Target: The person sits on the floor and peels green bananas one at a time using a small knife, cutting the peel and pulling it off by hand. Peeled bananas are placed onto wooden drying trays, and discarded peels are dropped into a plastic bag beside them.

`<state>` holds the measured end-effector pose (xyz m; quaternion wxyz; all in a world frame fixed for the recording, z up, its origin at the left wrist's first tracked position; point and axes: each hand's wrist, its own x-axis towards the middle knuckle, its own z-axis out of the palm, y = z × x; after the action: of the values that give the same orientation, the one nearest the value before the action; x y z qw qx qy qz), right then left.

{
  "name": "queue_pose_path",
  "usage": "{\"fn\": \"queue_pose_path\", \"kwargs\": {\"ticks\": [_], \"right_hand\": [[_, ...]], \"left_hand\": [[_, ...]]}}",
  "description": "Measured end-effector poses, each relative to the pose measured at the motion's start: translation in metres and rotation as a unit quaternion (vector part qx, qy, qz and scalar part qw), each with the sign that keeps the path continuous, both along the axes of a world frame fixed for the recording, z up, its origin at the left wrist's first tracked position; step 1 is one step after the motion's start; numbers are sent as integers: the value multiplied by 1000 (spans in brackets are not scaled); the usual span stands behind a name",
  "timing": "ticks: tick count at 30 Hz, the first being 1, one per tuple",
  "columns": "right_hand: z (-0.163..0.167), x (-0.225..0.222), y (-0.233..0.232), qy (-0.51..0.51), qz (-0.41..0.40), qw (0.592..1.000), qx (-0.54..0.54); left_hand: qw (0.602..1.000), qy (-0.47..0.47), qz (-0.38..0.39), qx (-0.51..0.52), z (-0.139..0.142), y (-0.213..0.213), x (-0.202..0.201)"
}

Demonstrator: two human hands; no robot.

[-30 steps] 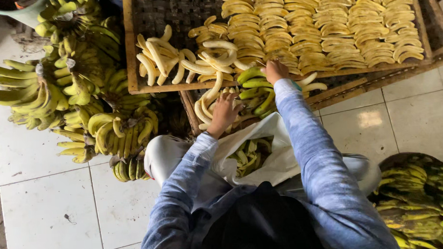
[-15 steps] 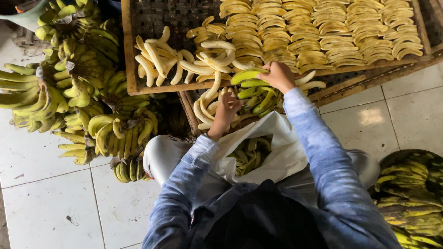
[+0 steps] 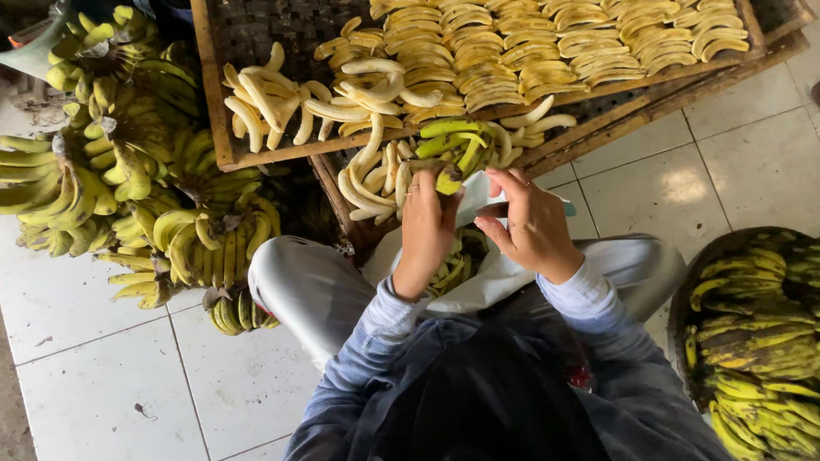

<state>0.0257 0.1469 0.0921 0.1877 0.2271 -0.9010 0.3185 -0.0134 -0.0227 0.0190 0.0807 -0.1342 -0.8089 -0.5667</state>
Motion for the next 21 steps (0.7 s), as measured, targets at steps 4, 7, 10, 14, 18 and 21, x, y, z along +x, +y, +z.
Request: {"fn": "queue_pose_path", "kwargs": {"ticks": [4, 7, 10, 14, 18, 21], "right_hand": [[24, 9, -4, 29, 0, 998, 61], [30, 15, -2, 13, -3, 998, 62], [28, 22, 4, 0, 0, 999, 50], [18, 27, 8, 10, 6, 999, 52], [8, 29, 7, 15, -26, 997, 66], [5, 31, 10, -35, -52, 996, 63]], "left_hand": [[995, 32, -25, -88, 29, 1, 21], [993, 46, -50, -99, 43, 2, 29], [988, 46, -83, -118, 52, -1, 34], [973, 72, -115, -188, 55, -9, 32], [961, 80, -124, -232, 46, -8, 28], [970, 71, -108, -206, 36, -4, 22]]}}
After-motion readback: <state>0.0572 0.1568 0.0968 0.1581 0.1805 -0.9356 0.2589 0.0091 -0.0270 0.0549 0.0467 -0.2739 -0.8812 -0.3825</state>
